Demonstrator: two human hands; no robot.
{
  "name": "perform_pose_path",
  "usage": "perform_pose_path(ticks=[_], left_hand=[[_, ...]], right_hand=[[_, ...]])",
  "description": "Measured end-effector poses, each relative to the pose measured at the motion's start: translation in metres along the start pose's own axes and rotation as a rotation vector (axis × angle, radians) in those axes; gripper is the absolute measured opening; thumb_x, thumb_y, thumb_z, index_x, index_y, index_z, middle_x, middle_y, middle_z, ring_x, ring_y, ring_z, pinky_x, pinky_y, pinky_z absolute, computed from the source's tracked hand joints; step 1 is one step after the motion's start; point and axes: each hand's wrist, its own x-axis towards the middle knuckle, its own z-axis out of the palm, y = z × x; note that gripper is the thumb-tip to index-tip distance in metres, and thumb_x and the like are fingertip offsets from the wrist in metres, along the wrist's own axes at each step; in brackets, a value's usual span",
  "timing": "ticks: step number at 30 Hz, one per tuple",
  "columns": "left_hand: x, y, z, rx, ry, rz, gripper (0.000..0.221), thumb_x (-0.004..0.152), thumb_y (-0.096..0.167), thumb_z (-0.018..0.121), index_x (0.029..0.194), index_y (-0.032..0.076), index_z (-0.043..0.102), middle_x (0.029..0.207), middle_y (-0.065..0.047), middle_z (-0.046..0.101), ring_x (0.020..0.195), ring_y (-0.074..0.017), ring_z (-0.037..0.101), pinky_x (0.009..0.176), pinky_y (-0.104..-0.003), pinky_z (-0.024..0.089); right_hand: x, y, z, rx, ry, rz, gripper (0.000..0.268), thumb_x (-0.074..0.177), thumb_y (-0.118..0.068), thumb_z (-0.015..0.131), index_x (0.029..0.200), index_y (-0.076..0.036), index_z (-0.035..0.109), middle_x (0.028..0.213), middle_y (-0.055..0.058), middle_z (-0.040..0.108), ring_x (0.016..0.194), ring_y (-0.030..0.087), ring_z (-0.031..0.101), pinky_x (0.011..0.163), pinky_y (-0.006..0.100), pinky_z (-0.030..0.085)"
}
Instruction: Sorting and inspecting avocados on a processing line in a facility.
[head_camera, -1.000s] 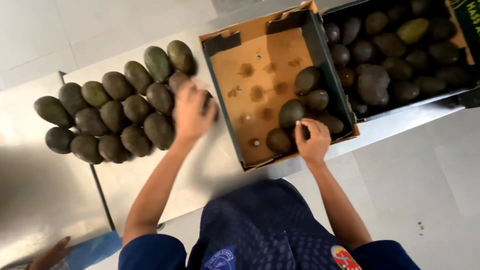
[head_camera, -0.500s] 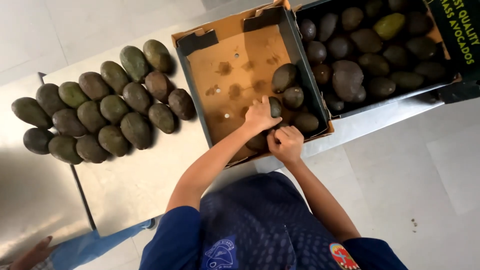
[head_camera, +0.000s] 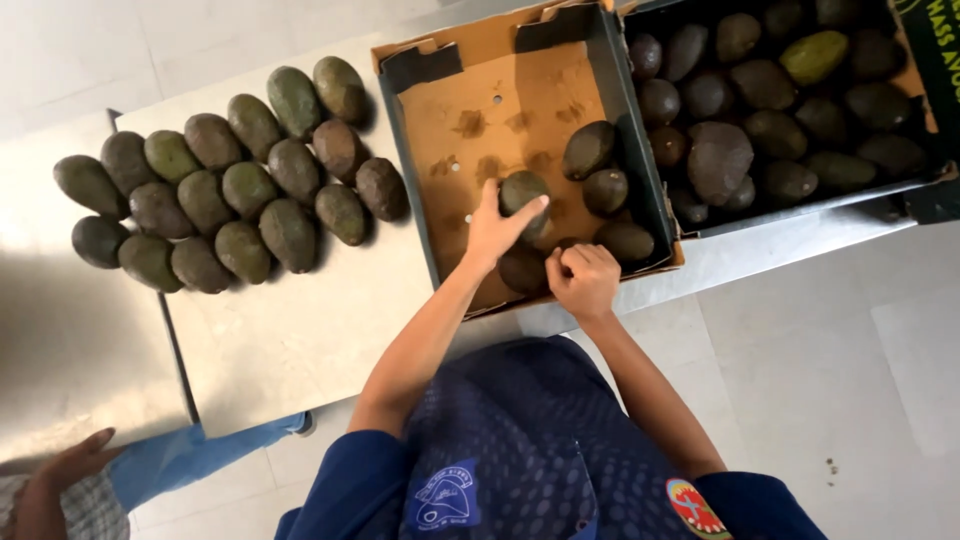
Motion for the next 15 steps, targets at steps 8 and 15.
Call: perform_pose_path(ticks=[8,15], left_hand=[[-0.044,0.007,-0.065,-0.794,-0.027,-0.024,0.06,0.084,0.03,0.084,0.131,0.008,0.052,0.115,-0.012,0.067,0.103,-0.0208,0.066,0.08,-0.035,0.058],[-0.072,0.009,-0.121,-0.851,0.136,0.148,0.064,0.085,0.021,0.083,0.136,0.01,0.045,0.121,-0.009,0.065,0.106,-0.0175,0.067,0.08,-0.034,0.06]], right_hand=[[-0.007,0.003,0.006,-0.058,-0.001,-0.03,0.034,0.086,-0.003,0.074,0.063,-0.01,0.05,0.065,0.01,0.056,0.06,0.033,0.054,0.058,0.045,0.042],[-0.018,0.016,0.012,-0.106,0.014,-0.017,0.035,0.09,-0.002,0.074,0.065,-0.009,0.051,0.066,0.011,0.057,0.063,0.034,0.057,0.059,0.046,0.044]])
